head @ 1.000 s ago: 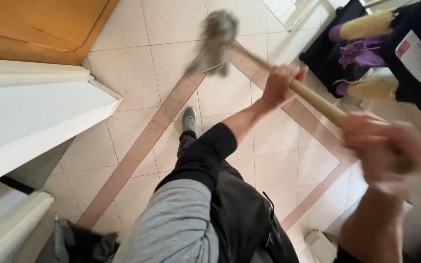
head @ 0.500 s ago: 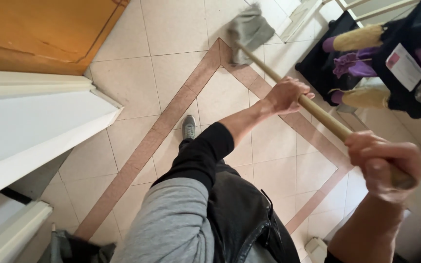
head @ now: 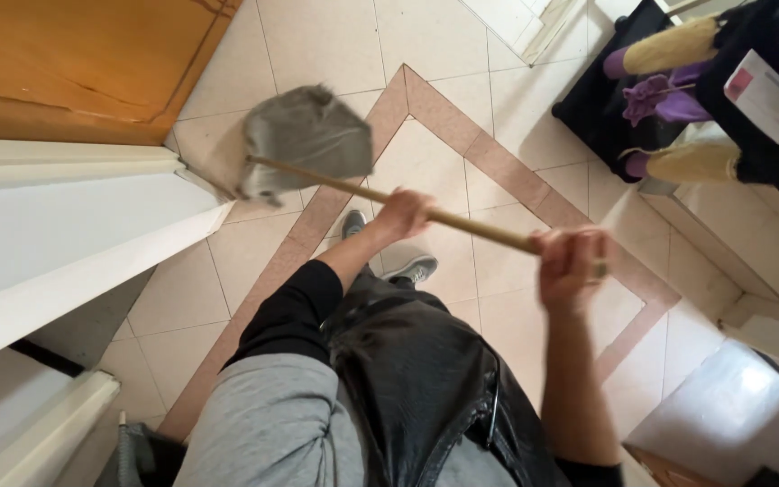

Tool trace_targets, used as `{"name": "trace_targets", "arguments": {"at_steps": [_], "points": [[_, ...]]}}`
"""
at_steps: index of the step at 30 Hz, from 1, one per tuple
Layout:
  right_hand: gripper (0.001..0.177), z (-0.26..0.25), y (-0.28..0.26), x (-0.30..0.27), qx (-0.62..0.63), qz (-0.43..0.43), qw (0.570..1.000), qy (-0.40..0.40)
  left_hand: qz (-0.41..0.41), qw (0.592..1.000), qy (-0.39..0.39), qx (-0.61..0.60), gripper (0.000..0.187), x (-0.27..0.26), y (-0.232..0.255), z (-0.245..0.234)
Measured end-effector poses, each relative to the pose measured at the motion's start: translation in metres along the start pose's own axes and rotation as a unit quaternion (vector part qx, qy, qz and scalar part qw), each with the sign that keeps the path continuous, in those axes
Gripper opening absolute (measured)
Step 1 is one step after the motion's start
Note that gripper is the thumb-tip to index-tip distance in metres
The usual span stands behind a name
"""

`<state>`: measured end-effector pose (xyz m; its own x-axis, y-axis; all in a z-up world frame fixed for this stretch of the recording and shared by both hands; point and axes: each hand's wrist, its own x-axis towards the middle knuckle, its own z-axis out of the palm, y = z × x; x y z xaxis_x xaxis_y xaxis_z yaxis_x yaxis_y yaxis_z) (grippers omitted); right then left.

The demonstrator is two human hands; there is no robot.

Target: Mopping the floor across different rooms using a manual mop

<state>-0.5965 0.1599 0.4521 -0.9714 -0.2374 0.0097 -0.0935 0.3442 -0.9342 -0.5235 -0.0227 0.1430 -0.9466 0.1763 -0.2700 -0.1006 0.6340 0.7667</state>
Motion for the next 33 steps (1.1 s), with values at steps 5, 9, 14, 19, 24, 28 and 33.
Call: {"name": "trace_targets", "arguments": {"at_steps": [5,9,14,19,24,28,33], "points": [[0.038,-0.068,0.062,-0.028,0.307,0.182,0.92,0.16,0.16,0.977,0.14,-0.018,0.021,0.029,0.012,0.083],[0.034,-0.143,0.017,-0.031,0.227,0.127,0.941,0.215,0.029,0.981,-0.191,0.0,0.02,0.083,0.165,0.023],[0.035,-0.17,-0.034,-0.042,0.177,0.063,0.92,0.345,0.238,0.945,-0.211,-0.081,0.036,0.15,0.227,0.052],[0.028,-0.165,0.037,-0.069,0.167,-0.063,0.927,0.328,0.212,0.947,-0.232,0.072,0.035,0.161,0.236,0.014],[0.033,-0.182,0.048,-0.053,0.138,-0.087,0.931,0.325,0.083,0.99,-0.111,0.02,0.032,0.155,0.222,0.051],[0.034,-0.211,0.047,-0.016,0.116,-0.113,0.95,0.268,0.037,0.996,-0.082,0.01,0.025,0.154,0.224,0.049],[0.031,-0.212,0.053,0.029,0.219,-0.043,0.961,0.163,-0.067,0.993,-0.088,0.028,0.027,0.121,0.225,0.014]]}}
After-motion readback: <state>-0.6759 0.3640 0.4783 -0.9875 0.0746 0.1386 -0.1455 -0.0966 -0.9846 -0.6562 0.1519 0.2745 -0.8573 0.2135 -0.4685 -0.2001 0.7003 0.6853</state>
